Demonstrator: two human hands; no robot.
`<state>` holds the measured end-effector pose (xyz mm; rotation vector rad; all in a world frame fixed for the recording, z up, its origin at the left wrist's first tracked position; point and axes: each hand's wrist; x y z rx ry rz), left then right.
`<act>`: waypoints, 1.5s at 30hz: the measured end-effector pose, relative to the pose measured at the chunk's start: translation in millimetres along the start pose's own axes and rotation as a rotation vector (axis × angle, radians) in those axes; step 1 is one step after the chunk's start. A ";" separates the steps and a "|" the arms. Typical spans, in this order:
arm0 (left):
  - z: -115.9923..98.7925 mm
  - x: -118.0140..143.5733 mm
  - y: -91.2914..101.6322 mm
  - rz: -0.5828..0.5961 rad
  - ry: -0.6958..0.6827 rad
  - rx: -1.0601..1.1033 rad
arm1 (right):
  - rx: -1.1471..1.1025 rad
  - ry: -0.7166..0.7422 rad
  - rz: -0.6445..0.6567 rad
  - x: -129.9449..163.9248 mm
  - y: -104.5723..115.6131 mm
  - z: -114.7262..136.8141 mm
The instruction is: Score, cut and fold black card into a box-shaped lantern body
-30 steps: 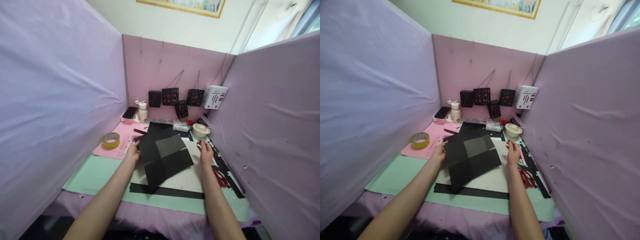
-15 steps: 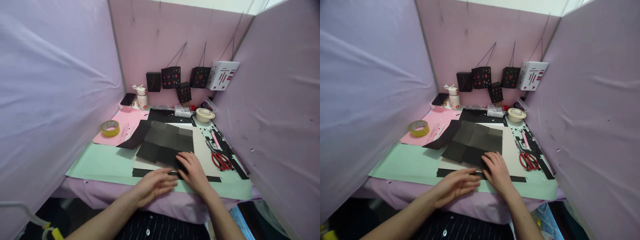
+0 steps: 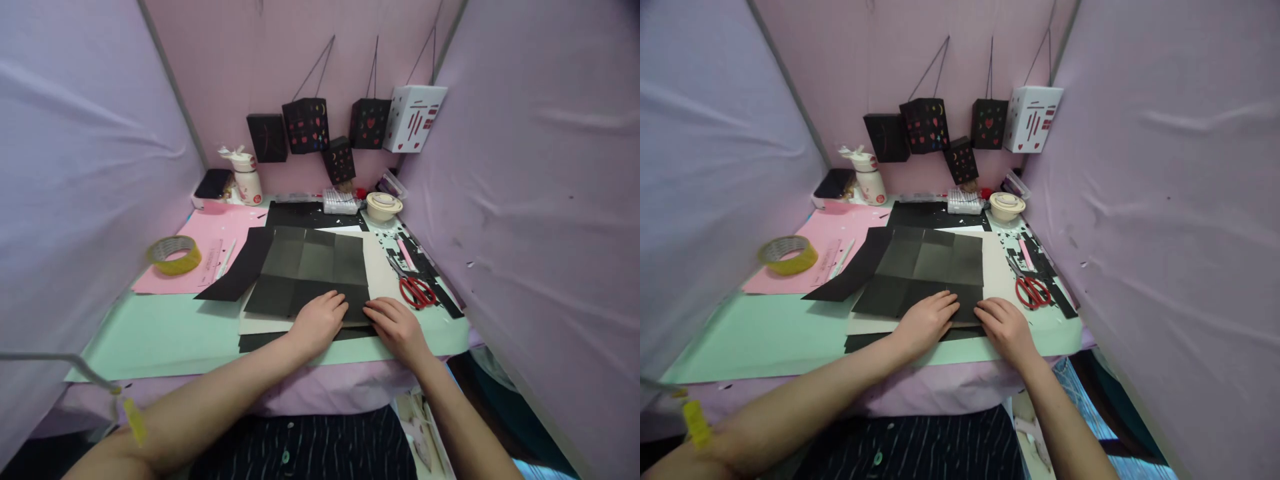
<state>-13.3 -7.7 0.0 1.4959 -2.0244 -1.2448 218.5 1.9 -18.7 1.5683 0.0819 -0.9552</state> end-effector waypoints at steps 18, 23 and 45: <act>7.7 -10.1 -0.3 0.013 -0.073 -0.234 | -0.097 -0.144 0.018 -5.4 -4.8 -7.8; 9.6 -6.0 1.6 -0.045 -0.101 -0.270 | -0.156 -0.205 0.013 -5.2 -2.6 -7.5; -3.5 -10.9 6.0 -0.047 0.082 -0.284 | -0.233 -0.317 -0.027 -9.7 0.0 -6.1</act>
Point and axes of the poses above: each hand's wrist, its own x-axis away from the middle knuckle, its own y-axis out of the back of the hand, z = x × y, and after that the axes turned 8 degrees about y, right-handed
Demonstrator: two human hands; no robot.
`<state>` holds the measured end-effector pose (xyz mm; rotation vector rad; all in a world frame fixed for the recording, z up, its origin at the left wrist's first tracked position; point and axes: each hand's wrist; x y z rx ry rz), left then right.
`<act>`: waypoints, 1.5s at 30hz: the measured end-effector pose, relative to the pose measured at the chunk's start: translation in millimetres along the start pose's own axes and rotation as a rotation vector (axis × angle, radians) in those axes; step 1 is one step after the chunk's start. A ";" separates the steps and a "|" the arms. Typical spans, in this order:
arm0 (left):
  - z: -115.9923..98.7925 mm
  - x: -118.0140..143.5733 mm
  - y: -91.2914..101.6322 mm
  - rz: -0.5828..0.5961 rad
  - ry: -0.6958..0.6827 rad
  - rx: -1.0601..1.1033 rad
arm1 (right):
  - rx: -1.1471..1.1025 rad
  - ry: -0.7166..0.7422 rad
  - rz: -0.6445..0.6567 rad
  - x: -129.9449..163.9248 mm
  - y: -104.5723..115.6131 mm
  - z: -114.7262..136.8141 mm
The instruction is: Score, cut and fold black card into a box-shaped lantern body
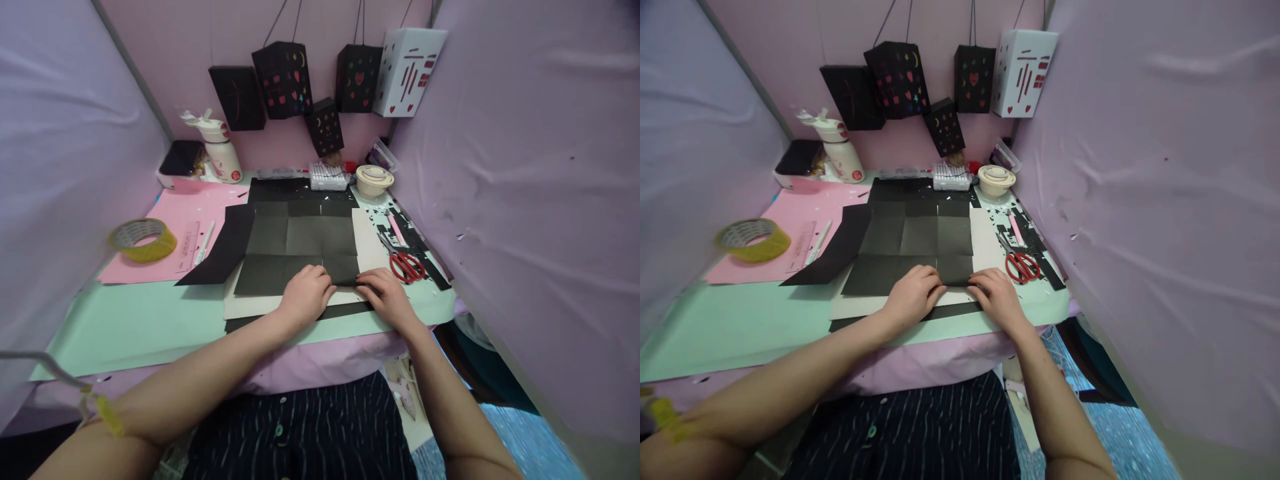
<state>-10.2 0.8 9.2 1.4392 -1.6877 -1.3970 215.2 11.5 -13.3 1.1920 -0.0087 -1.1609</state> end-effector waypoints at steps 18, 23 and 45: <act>-0.1 -17.2 7.3 0.080 0.362 0.163 | 0.082 -0.543 0.063 -20.5 2.6 7.7; -2.8 -19.3 3.5 0.068 0.378 0.118 | 0.149 -0.574 0.086 -22.3 -0.9 10.5; -5.6 -17.2 -2.5 0.048 0.339 0.036 | 0.176 -0.498 0.157 -20.8 0.9 5.0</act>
Point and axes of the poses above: each hand's wrist, its own x-axis away from the middle knuckle, its own y-axis out of the back of the hand, z = x × y, and after that the axes turned 8 degrees about y, right-handed
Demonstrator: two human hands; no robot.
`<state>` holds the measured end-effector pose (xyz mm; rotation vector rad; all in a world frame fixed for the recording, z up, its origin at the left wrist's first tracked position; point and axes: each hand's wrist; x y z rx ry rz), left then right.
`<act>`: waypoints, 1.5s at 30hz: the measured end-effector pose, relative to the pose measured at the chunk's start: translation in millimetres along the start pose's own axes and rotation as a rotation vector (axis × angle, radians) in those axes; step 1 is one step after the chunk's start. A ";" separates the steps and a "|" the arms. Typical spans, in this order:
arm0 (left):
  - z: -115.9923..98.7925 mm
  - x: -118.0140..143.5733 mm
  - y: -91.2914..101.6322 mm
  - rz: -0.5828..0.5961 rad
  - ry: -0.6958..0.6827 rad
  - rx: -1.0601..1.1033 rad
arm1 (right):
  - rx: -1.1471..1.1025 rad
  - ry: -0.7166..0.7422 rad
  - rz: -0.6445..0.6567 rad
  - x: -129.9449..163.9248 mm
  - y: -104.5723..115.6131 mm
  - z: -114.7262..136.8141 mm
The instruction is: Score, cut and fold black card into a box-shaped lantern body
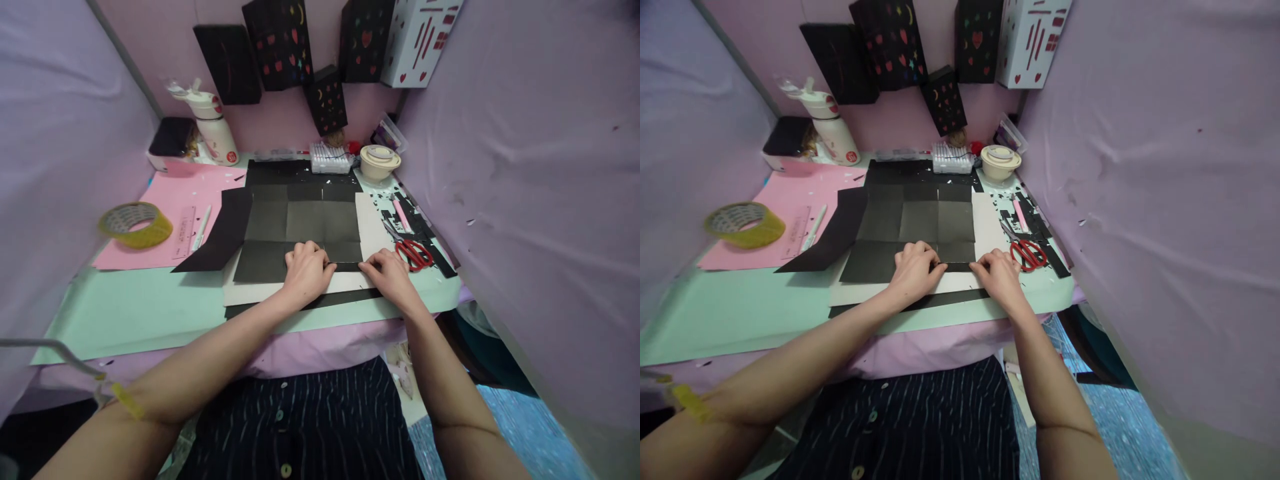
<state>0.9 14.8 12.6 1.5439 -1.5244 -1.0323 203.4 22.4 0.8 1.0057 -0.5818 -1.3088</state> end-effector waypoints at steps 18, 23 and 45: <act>4.0 4.2 -2.1 0.000 -0.230 0.035 | -0.114 0.310 -0.071 8.3 -2.2 -2.1; 0.5 -1.9 1.4 0.047 -0.073 0.063 | -0.121 0.120 0.071 -4.2 7.6 5.0; -11.0 -14.6 5.4 0.170 0.037 -0.122 | 0.042 -0.009 0.456 -45.7 27.2 4.4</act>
Point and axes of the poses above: each hand's wrist, its own x-axis away from the middle knuckle, its own y-axis out of the back of the hand, z = x × y, and after that the axes turned 8 degrees about y, right-handed
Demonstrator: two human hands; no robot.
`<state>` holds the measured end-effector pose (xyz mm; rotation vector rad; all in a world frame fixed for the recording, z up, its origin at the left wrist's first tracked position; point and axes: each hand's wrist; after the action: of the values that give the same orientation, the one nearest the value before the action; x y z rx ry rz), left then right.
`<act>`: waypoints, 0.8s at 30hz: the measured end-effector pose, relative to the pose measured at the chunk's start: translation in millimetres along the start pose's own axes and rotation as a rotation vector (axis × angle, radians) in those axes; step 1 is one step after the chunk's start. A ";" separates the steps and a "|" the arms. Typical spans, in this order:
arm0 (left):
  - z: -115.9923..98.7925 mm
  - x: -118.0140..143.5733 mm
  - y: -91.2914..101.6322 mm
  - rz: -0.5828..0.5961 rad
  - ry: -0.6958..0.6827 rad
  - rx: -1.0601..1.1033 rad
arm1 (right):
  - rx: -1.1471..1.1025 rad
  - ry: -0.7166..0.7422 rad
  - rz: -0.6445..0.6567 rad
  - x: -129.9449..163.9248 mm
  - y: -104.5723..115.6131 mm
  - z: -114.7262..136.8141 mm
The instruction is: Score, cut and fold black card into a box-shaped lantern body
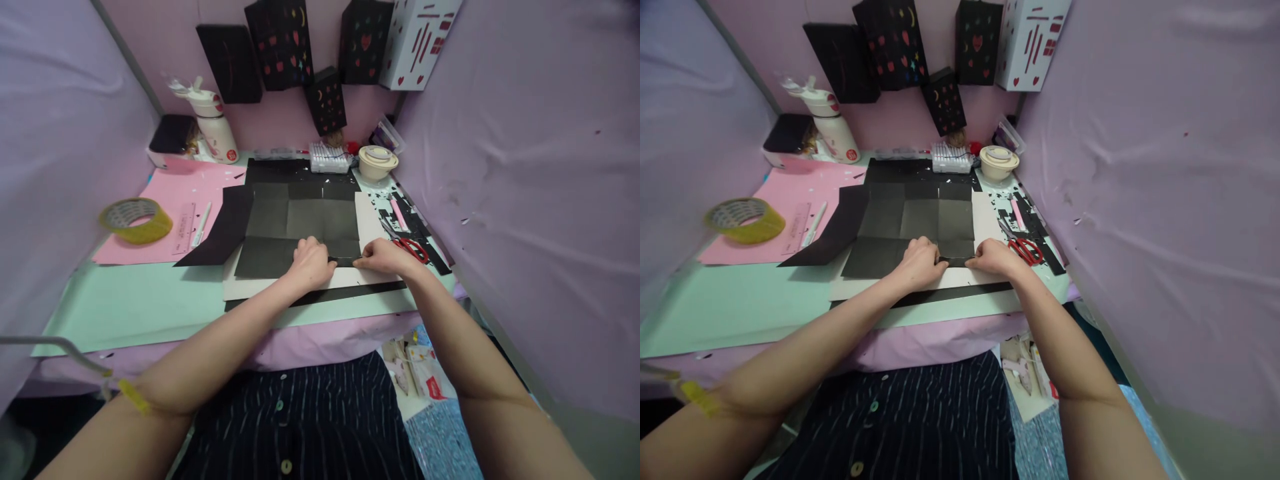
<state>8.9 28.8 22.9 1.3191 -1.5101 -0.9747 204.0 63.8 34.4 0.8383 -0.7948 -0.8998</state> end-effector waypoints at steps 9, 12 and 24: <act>-1.9 1.1 -0.9 -0.001 0.053 0.050 | 0.046 -0.035 0.040 -3.1 5.3 5.8; -3.2 9.4 -2.0 -0.093 0.053 0.088 | 0.050 -0.024 0.000 0.1 1.4 4.6; -10.0 48.9 -29.3 -0.207 -0.356 -0.272 | 0.309 0.489 -0.456 43.0 -58.3 3.5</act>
<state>24.9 -23.6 4.1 1.1622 -1.4493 -1.5570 198.7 3.1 -5.0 1.4842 -0.3142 -0.9221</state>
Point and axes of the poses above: each hand's wrist, its own x-axis away from the middle knuckle, its own y-axis out of the back of the hand, z = x × y, and after that the axes turned 8 degrees about y, right-handed
